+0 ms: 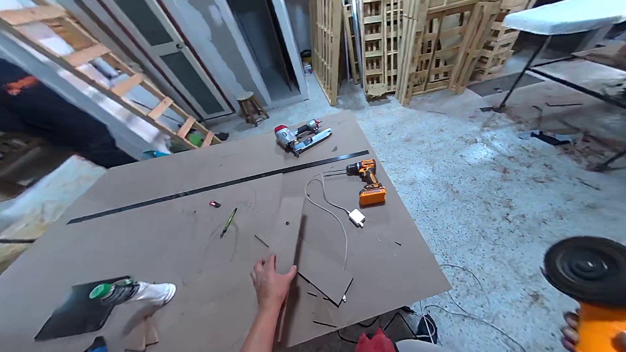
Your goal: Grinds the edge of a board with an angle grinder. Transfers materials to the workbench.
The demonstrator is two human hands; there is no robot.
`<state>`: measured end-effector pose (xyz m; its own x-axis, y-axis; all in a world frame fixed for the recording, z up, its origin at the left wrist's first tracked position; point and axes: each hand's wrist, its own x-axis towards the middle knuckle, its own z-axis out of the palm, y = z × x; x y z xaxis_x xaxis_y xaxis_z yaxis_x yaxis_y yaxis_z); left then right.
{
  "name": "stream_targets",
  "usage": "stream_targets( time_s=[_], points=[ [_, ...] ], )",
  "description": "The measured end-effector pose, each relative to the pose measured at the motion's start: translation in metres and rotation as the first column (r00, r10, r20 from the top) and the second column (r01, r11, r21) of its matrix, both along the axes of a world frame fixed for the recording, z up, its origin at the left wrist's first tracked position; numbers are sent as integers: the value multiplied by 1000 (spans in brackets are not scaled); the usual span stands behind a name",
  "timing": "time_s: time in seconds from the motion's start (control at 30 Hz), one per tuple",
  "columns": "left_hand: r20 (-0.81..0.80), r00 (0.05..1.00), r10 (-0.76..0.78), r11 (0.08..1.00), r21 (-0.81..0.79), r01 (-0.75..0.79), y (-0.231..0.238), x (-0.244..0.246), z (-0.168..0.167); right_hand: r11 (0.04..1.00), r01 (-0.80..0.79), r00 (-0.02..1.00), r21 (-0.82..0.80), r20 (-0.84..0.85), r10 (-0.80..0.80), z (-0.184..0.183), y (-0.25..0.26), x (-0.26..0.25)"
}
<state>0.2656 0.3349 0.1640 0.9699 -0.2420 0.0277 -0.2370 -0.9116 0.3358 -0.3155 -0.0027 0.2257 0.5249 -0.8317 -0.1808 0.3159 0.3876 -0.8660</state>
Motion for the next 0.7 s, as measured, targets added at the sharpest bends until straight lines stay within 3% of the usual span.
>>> stream_targets(
  time_s=[0.1,0.17,0.2,0.27,0.33,0.37,0.4,0.43,0.47,0.5,0.57,0.63,0.7],
  points=[
    [-115,993,-19,1000,-26,16,-16,-5,-2,999,-41,999,29,34,40,22,-6,27],
    [-267,934,-237,962,-198,187,-53,-44,25,999,-22,996,36,86,19,30,-11,57],
    [-371,850,-373,912,-316,262,-76,-73,41,999,-21,993,38,117,16,32,-12,74],
    [-533,544,-648,742,-604,292,-122,-136,64,996,-84,976,32,203,76,35,-12,114],
    [-501,146,-853,519,-840,158,-161,-193,81,979,-202,936,31,300,184,36,-6,156],
    [-456,3,-890,456,-888,66,-176,-217,88,963,-268,911,28,332,244,34,-3,175],
    [-422,-71,-904,425,-905,-29,-186,-240,95,943,-332,887,23,348,304,31,0,191],
    [-400,-78,-913,407,-905,-125,-191,-257,97,924,-382,872,15,336,355,28,2,206],
    [-394,-23,-919,389,-893,-227,-193,-269,96,906,-424,866,9,297,402,26,2,219],
    [-409,67,-910,376,-883,-282,-192,-274,92,884,-467,857,2,246,452,21,1,230],
    [-454,337,-825,424,-891,-164,-189,-270,83,838,-546,836,5,69,544,10,-6,247],
    [-481,616,-624,674,-730,112,-189,-250,71,775,-629,757,-63,-279,591,1,-19,254],
    [-432,772,-466,865,-407,294,-189,-221,52,659,-739,613,-139,-546,571,-14,-32,242]
  ],
)
